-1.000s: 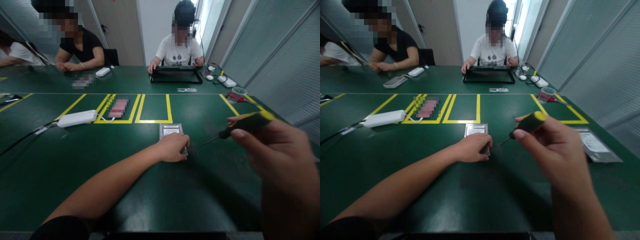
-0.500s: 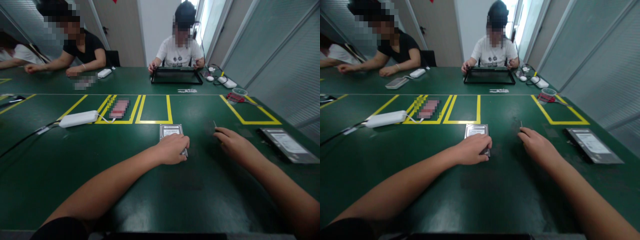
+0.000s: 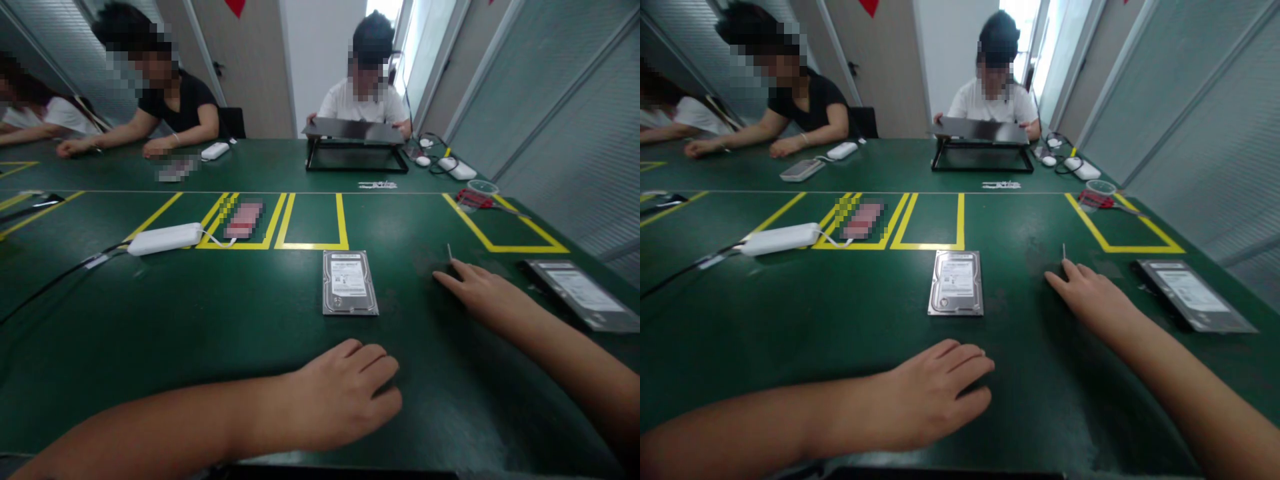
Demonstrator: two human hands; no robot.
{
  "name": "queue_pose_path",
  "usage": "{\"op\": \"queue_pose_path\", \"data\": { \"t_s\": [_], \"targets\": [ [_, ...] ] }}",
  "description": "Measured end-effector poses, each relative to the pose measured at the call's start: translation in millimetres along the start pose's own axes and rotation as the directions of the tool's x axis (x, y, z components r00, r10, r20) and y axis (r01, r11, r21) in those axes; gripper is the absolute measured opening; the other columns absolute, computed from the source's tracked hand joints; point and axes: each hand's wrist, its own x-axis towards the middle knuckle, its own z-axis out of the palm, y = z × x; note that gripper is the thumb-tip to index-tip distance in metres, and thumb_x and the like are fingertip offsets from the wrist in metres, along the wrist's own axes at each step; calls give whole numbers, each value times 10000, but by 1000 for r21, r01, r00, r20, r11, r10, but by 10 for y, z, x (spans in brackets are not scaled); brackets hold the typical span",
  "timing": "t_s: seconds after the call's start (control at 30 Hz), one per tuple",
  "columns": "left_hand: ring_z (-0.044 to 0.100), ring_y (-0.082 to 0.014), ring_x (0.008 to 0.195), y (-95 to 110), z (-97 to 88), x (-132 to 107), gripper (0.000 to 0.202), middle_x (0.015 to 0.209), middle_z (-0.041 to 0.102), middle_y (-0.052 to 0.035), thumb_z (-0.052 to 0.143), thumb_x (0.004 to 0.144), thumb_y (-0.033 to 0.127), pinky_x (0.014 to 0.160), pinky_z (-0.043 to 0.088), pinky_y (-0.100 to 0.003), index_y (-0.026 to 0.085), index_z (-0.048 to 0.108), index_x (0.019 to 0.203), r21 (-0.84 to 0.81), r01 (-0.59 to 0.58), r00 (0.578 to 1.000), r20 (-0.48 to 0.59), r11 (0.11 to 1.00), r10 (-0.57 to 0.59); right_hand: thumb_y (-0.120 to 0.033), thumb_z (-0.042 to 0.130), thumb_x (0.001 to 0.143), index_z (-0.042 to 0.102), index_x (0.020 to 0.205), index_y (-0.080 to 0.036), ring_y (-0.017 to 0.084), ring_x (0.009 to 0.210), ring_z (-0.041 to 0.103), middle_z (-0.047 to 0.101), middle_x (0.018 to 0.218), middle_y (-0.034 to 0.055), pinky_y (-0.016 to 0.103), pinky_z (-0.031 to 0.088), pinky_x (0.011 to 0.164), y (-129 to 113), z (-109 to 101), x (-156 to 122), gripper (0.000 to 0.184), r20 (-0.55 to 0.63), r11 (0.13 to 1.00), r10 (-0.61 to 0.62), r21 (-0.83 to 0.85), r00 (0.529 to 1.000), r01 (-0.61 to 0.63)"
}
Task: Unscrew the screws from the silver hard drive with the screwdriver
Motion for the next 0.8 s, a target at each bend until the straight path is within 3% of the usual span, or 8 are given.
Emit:
{"op": "queue_pose_path", "data": {
  "t_s": [0.1, 0.2, 0.23, 0.33, 0.4, 0.47, 0.63, 0.8],
  "targets": [
    [491, -272, 1208, 2, 122, -115, 196, 1344, 525, -116, 440, 978, 187, 920, 466, -394, 169, 586, 1107, -5, -15, 997, -73, 1000, 15, -21, 433, 815, 619, 1284, -128, 406, 1175, 544, 497, 1339, 249, 477, 559, 795, -250, -333, 130, 516, 49, 994, 97, 40, 994, -99],
    [473, -278, 1240, 5, 236, -148, 152, 1370, 519, -114, 474, 957, 198, 953, 461, -403, 171, 608, 1023, -14, -20, 986, -167, 1000, 17, -202, 442, 937, 575, 1314, -74, 358, 1202, 542, 488, 1367, 230, 489, 497, 984, -599, -678, 345, 420, 25, 972, 120, 202, 993, -122],
    [470, -279, 1244, 10, 259, -147, 143, 1373, 519, -114, 483, 947, 200, 957, 461, -408, 172, 612, 1003, -16, -32, 981, -194, 999, 28, -299, 435, 971, 535, 1358, -78, 329, 1241, 521, 467, 1397, 213, 454, 474, 1037, -717, -772, 424, 456, 12, 963, 129, 237, 992, -128],
    [470, -286, 1248, 23, 281, -134, 125, 1378, 517, -118, 502, 914, 195, 946, 473, -419, 171, 619, 952, -26, -60, 970, -235, 998, 52, -511, 513, 938, 346, 1510, -119, 303, 1318, 459, 382, 1470, 189, 411, 432, 1097, -1020, -972, 668, 713, 31, 823, 163, 547, 986, -153],
    [474, -288, 1247, 22, 277, -127, 120, 1382, 514, -117, 514, 901, 195, 929, 483, -419, 174, 627, 937, -30, -68, 969, -242, 997, 59, -618, 527, 897, 245, 1561, -166, 350, 1355, 411, 263, 1531, 209, 463, 425, 1088, -1170, -1056, 830, 852, 92, 749, 190, 631, 977, -205],
    [476, -292, 1245, 10, 270, -128, 113, 1383, 512, -116, 528, 889, 202, 914, 492, -421, 176, 631, 926, -35, -70, 969, -240, 997, 60, -707, 532, 849, 211, 1576, -207, 429, 1390, 326, 145, 1566, 234, 546, 412, 1063, -1288, -1109, 982, 939, 166, 728, 221, 628, 961, -276],
    [468, -305, 1250, -42, 259, -150, 90, 1385, 505, -131, 562, 856, 226, 903, 499, -427, 168, 624, 887, -55, -69, 973, -225, 996, 55, -810, 506, 787, 208, 1576, -261, 530, 1424, 92, -15, 1598, 207, 654, 398, 996, -1517, -1126, 1257, 1007, 172, 785, 220, 554, 960, -279],
    [470, -296, 1239, -66, 263, -156, 75, 1353, 522, -129, 574, 850, 221, 899, 501, -415, 163, 619, 865, -54, -56, 965, -260, 997, 40, -725, 601, 772, 187, 1580, -253, 535, 1406, 123, -59, 1601, 189, 645, 426, 975, -1643, -1104, 1359, 1023, 176, 824, 200, 502, 964, -262]
  ]
}}
